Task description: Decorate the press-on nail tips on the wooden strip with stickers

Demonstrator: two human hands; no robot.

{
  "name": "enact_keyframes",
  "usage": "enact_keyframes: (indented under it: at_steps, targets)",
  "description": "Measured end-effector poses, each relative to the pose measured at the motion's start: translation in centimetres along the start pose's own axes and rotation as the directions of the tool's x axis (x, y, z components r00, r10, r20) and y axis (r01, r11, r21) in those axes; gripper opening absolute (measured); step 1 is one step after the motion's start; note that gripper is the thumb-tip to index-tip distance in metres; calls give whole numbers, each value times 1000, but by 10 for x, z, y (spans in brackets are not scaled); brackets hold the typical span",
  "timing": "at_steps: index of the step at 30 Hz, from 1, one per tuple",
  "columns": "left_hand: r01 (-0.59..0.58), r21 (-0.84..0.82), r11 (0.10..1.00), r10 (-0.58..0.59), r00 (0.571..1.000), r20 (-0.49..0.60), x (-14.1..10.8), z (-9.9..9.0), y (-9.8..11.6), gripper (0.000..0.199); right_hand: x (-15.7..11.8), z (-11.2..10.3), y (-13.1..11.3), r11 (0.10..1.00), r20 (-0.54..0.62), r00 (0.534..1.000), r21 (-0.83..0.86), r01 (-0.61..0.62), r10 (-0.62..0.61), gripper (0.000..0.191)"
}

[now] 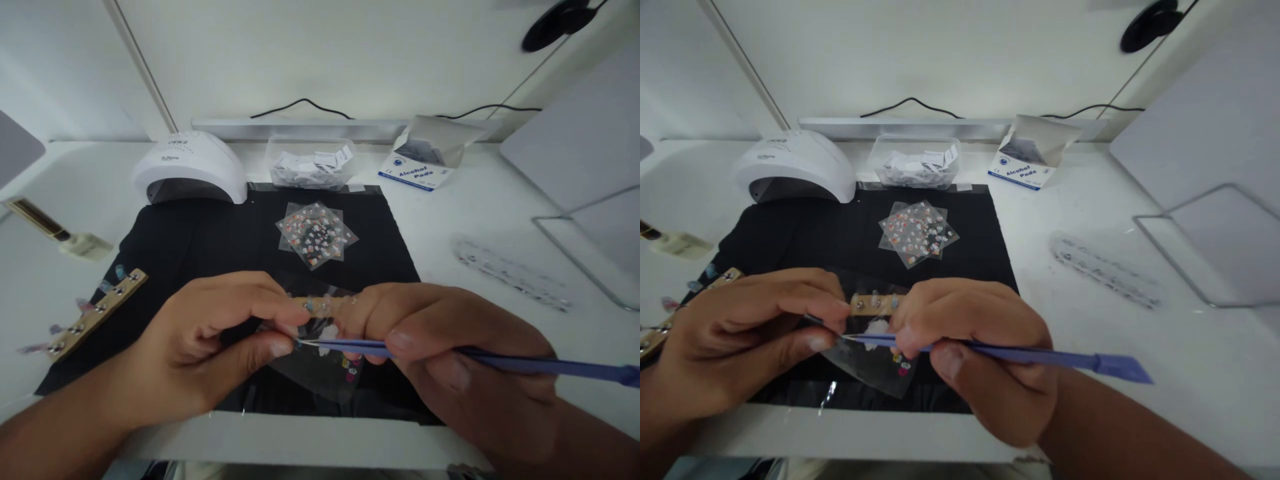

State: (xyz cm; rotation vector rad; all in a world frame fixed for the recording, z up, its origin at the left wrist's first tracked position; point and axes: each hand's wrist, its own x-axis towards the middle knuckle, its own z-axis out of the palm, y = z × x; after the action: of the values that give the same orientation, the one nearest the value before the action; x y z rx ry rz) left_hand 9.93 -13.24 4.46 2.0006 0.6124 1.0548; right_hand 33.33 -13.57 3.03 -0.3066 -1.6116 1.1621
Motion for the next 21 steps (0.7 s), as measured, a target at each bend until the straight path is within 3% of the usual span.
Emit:
enact_keyframes:
  at_steps: [15, 21]
  targets:
    - [21, -14, 1000, -21, 1000, 16, -2, 0, -2, 18, 0, 5, -4, 1000, -48, 998, 13, -27, 28, 21]
    - [18, 14, 1000, -19, 1000, 17, -2, -1, -1, 16, 2, 6, -4, 1000, -57, 998, -25, 19, -21, 22]
